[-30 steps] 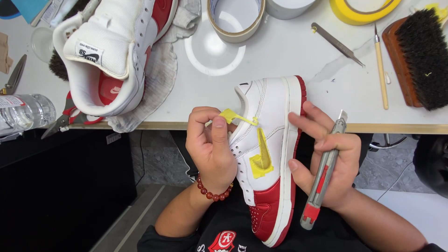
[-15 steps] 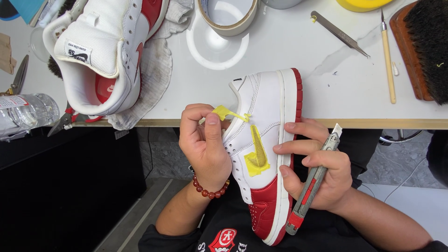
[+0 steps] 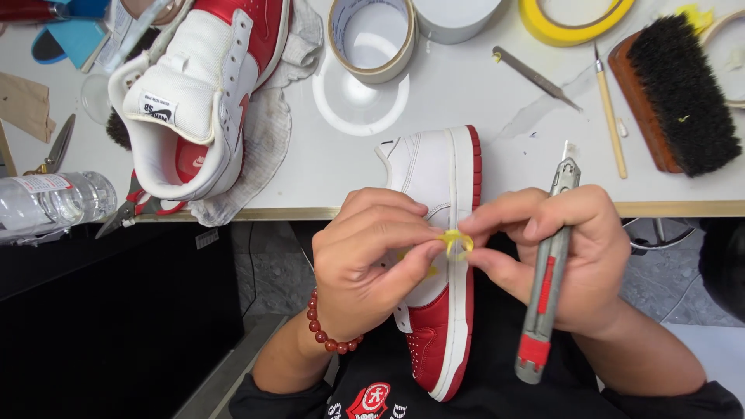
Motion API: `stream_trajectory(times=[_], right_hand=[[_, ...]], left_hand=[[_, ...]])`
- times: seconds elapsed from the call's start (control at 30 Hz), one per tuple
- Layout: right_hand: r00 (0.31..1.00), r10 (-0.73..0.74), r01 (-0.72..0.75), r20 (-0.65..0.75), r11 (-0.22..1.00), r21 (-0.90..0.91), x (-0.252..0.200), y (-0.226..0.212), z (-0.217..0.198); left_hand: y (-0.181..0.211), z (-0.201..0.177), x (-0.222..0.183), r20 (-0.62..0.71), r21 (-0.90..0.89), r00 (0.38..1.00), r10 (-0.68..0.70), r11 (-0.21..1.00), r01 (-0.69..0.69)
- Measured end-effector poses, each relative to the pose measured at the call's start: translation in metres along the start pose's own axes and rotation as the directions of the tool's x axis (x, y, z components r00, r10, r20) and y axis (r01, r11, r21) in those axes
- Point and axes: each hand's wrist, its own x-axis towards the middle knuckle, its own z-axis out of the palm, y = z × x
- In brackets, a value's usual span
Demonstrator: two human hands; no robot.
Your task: The person customizes a sneaker by cutting yellow paper with a utility knife while holding the shoe, then peeling the cut paper from the shoe. The person then picks up a roll of tape and pulls a length from it.
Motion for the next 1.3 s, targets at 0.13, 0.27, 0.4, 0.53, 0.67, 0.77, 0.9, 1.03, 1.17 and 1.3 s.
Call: stream_trajectory(times=[0.13,0.27,0.4,0.53,0.67,0.77,0.9,1.03,1.17,1.3], right_hand=[[0.999,-0.045,0.043,-0.028,0.997,-0.071,-0.003,0.005,-0.002],[0.967,0.007,-0.066,-0.253,0.972,-0.227,-0.005,0.014,-0.016],[0.898,-0.051,-0.174,-0.438,0.872,-0.458,0.010,0.041,-0.058],[0.907,0.001,-0.209,-0.420,0.870,-0.447,0.027,0.056,-0.077],[0.912,0.051,-0.263,-0.406,0.834,-0.486,0.036,0.057,-0.078],[0.915,0.058,-0.268,-0.398,0.826,-0.496,0.042,0.054,-0.079],[0.906,0.069,-0.294,-0.417,0.812,-0.505,0.047,0.050,-0.081],[0.920,0.034,-0.272,-0.390,0.772,-0.574,0.046,0.052,-0.083],[0.927,-0.026,-0.203,-0.374,0.803,-0.560,0.044,0.061,-0.091],[0.916,-0.024,-0.186,-0.400,0.859,-0.478,0.044,0.067,-0.090]], left_hand=[[0.006,0.002,0.006,0.004,0.087,0.998,0.065,0.994,-0.065],[0.005,0.002,0.008,-0.075,0.180,0.995,0.064,0.982,-0.050],[-0.006,-0.006,0.002,-0.182,0.205,0.983,0.009,0.978,0.029],[-0.020,-0.003,-0.005,-0.246,0.140,0.955,-0.168,0.968,0.206],[-0.033,0.000,-0.013,-0.218,0.089,0.963,-0.158,0.979,0.181],[-0.039,-0.001,-0.016,-0.201,0.035,0.962,-0.185,0.980,0.195],[-0.044,-0.001,-0.019,-0.178,-0.044,0.953,-0.245,0.970,0.241],[-0.047,0.000,-0.020,-0.177,-0.076,0.948,-0.264,0.964,0.254],[-0.049,0.000,-0.021,-0.164,-0.073,0.950,-0.267,0.963,0.258],[-0.052,0.001,-0.023,-0.154,-0.097,0.949,-0.276,0.960,0.263]])
